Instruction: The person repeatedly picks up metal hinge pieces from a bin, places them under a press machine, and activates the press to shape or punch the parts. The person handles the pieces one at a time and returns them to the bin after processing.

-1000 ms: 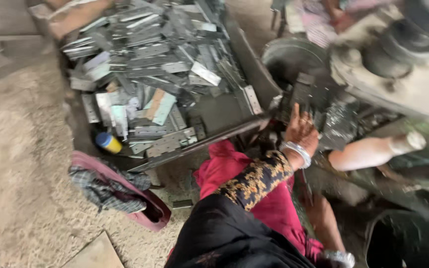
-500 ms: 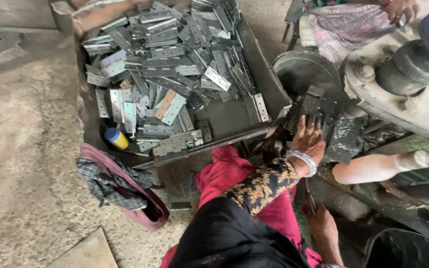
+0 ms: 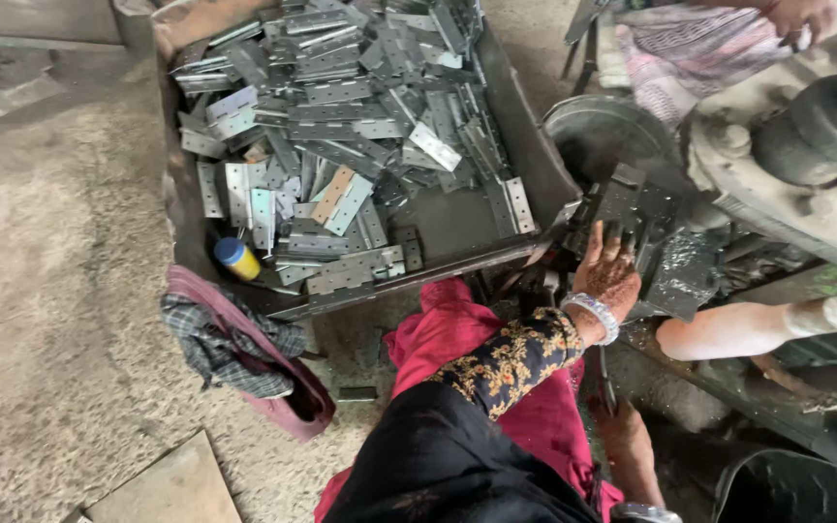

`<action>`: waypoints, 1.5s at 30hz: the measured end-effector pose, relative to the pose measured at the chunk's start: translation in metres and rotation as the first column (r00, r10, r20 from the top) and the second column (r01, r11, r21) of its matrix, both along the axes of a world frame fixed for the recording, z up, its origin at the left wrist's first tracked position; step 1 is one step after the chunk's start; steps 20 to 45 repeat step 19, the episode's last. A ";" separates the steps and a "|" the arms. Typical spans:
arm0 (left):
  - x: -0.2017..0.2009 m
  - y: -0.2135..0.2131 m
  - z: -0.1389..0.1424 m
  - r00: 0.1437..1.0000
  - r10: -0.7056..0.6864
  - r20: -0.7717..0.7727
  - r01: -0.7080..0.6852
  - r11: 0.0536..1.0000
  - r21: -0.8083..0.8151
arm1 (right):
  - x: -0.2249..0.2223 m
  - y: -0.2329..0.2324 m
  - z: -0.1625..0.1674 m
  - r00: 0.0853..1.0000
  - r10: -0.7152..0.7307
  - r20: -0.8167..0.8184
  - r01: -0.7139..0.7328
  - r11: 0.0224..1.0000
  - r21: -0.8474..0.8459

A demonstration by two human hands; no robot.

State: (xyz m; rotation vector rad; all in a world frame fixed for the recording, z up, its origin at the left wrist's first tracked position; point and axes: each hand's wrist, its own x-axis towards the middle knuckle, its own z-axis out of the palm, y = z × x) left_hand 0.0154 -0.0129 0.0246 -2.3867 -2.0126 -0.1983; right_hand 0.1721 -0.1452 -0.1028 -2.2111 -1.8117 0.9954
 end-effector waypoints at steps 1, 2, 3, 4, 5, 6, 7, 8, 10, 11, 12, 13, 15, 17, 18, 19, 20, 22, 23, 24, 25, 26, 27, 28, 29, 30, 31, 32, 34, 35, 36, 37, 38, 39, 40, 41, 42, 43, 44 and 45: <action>0.001 0.001 0.001 1.000 -0.001 0.001 0.001 1.000 0.008 | 0.008 0.003 0.007 0.988 -0.101 -0.120 0.081 0.983 -0.165; 0.005 0.003 0.002 1.000 -0.001 -0.002 0.001 1.000 0.014 | 0.019 0.013 0.021 0.995 -0.075 -0.072 0.066 0.991 -0.120; 0.003 -0.001 0.001 1.000 -0.003 -0.001 0.003 1.000 0.019 | 0.021 0.025 0.034 0.999 -0.039 -0.035 0.036 0.996 -0.079; 0.000 -0.001 0.001 1.000 0.002 -0.002 -0.002 1.000 0.014 | 0.024 0.031 0.044 1.000 -0.009 0.004 0.009 0.999 -0.046; 0.002 -0.002 0.000 1.000 0.005 -0.006 -0.005 1.000 0.009 | 0.026 0.028 0.050 0.999 -0.039 0.020 0.040 0.998 -0.052; 0.002 -0.002 -0.002 1.000 0.007 -0.006 -0.007 1.000 0.008 | 0.023 0.024 0.048 0.997 -0.068 0.036 0.070 0.996 -0.057; 0.007 -0.002 -0.002 1.000 0.007 -0.010 -0.007 1.000 0.009 | 0.019 0.024 0.044 0.995 -0.093 0.047 0.095 0.994 -0.053; 0.009 0.000 -0.002 1.000 0.006 -0.014 -0.006 1.000 0.013 | 0.013 0.018 0.038 0.997 -0.045 0.066 0.042 0.998 0.047; 0.010 0.005 -0.004 1.000 0.007 -0.016 -0.007 1.000 0.029 | 0.007 -0.003 0.023 0.991 0.043 0.130 -0.073 0.971 0.229; 0.009 0.008 -0.007 1.000 0.014 -0.016 -0.014 0.998 0.055 | 0.006 0.001 0.017 0.989 0.063 0.132 -0.087 0.980 0.182; 0.006 0.011 -0.011 0.999 0.016 -0.036 -0.013 0.996 0.089 | 0.000 0.001 0.011 0.989 0.067 0.129 -0.083 0.989 0.122; 0.003 0.017 -0.016 0.998 0.024 -0.053 -0.018 0.992 0.123 | 0.008 0.002 0.011 0.988 0.048 0.148 -0.059 0.996 0.069; -0.002 0.027 -0.027 0.993 0.040 -0.109 -0.018 0.981 0.194 | 0.009 0.015 0.017 0.980 0.067 0.186 -0.065 0.998 -0.019; 0.002 0.034 -0.035 0.992 0.000 -0.124 0.017 0.991 0.132 | 0.009 0.014 0.029 0.972 0.057 0.230 -0.080 0.993 0.090; -0.001 0.035 -0.042 0.993 -0.043 -0.112 0.048 0.998 0.044 | 0.004 0.016 0.035 0.985 0.035 0.171 -0.049 0.996 0.080; 0.000 0.034 -0.049 0.993 -0.028 -0.115 0.041 0.993 0.109 | 0.002 0.017 0.042 0.993 0.015 0.113 -0.023 0.997 0.067; 0.000 0.034 -0.049 0.993 -0.028 -0.115 0.041 0.993 0.109 | 0.002 0.017 0.042 0.993 0.015 0.113 -0.023 0.997 0.067; 0.000 0.034 -0.049 0.993 -0.028 -0.115 0.041 0.993 0.109 | 0.002 0.017 0.042 0.993 0.015 0.113 -0.023 0.997 0.067; 0.000 0.034 -0.049 0.993 -0.028 -0.115 0.041 0.993 0.109 | 0.002 0.017 0.042 0.993 0.015 0.113 -0.023 0.997 0.067; 0.000 0.034 -0.049 0.993 -0.028 -0.115 0.041 0.993 0.109 | 0.002 0.017 0.042 0.993 0.015 0.113 -0.023 0.997 0.067; 0.000 0.034 -0.049 0.993 -0.028 -0.115 0.041 0.993 0.109 | 0.002 0.017 0.042 0.993 0.015 0.113 -0.023 0.997 0.067; 0.000 0.034 -0.049 0.993 -0.028 -0.115 0.041 0.993 0.109 | 0.002 0.017 0.042 0.993 0.015 0.113 -0.023 0.997 0.067; 0.000 0.034 -0.049 0.993 -0.028 -0.115 0.041 0.993 0.109 | 0.002 0.017 0.042 0.993 0.015 0.113 -0.023 0.997 0.067; 0.000 0.034 -0.049 0.993 -0.028 -0.115 0.041 0.993 0.109 | 0.002 0.017 0.042 0.993 0.015 0.113 -0.023 0.997 0.067; 0.000 0.034 -0.049 0.993 -0.028 -0.115 0.041 0.993 0.109 | 0.002 0.017 0.042 0.993 0.015 0.113 -0.023 0.997 0.067; 0.000 0.034 -0.049 0.993 -0.028 -0.115 0.041 0.993 0.109 | 0.002 0.017 0.042 0.993 0.015 0.113 -0.023 0.997 0.067; 0.000 0.034 -0.049 0.993 -0.028 -0.115 0.041 0.993 0.109 | 0.002 0.017 0.042 0.993 0.015 0.113 -0.023 0.997 0.067; 0.000 0.034 -0.049 0.993 -0.028 -0.115 0.041 0.993 0.109 | 0.002 0.017 0.042 0.993 0.015 0.113 -0.023 0.997 0.067; 0.000 0.034 -0.049 0.993 -0.028 -0.115 0.041 0.993 0.109 | 0.002 0.017 0.042 0.993 0.015 0.113 -0.023 0.997 0.067; 0.000 0.034 -0.049 0.993 -0.028 -0.115 0.041 0.993 0.109 | 0.002 0.017 0.042 0.993 0.015 0.113 -0.023 0.997 0.067; 0.000 0.034 -0.049 0.993 -0.028 -0.115 0.041 0.993 0.109 | 0.002 0.017 0.042 0.993 0.015 0.113 -0.023 0.997 0.067; 0.000 0.034 -0.049 0.993 -0.028 -0.115 0.041 0.993 0.109 | 0.002 0.017 0.042 0.993 0.015 0.113 -0.023 0.997 0.067; 0.000 0.034 -0.049 0.993 -0.028 -0.115 0.041 0.993 0.109 | 0.002 0.017 0.042 0.993 0.015 0.113 -0.023 0.997 0.067; 0.000 0.034 -0.049 0.993 -0.028 -0.115 0.041 0.993 0.109 | 0.002 0.017 0.042 0.993 0.015 0.113 -0.023 0.997 0.067; 0.000 0.034 -0.049 0.993 -0.028 -0.115 0.041 0.993 0.109 | 0.002 0.017 0.042 0.993 0.015 0.113 -0.023 0.997 0.067; 0.000 0.034 -0.049 0.993 -0.028 -0.115 0.041 0.993 0.109 | 0.002 0.017 0.042 0.993 0.015 0.113 -0.023 0.997 0.067; 0.000 0.034 -0.049 0.993 -0.028 -0.115 0.041 0.993 0.109 | 0.002 0.017 0.042 0.993 0.015 0.113 -0.023 0.997 0.067; 0.000 0.034 -0.049 0.993 -0.028 -0.115 0.041 0.993 0.109 | 0.002 0.017 0.042 0.993 0.015 0.113 -0.023 0.997 0.067; 0.000 0.034 -0.049 0.993 -0.028 -0.115 0.041 0.993 0.109 | 0.002 0.017 0.042 0.993 0.015 0.113 -0.023 0.997 0.067; 0.000 0.034 -0.049 0.993 -0.028 -0.115 0.041 0.993 0.109 | 0.002 0.017 0.042 0.993 0.015 0.113 -0.023 0.997 0.067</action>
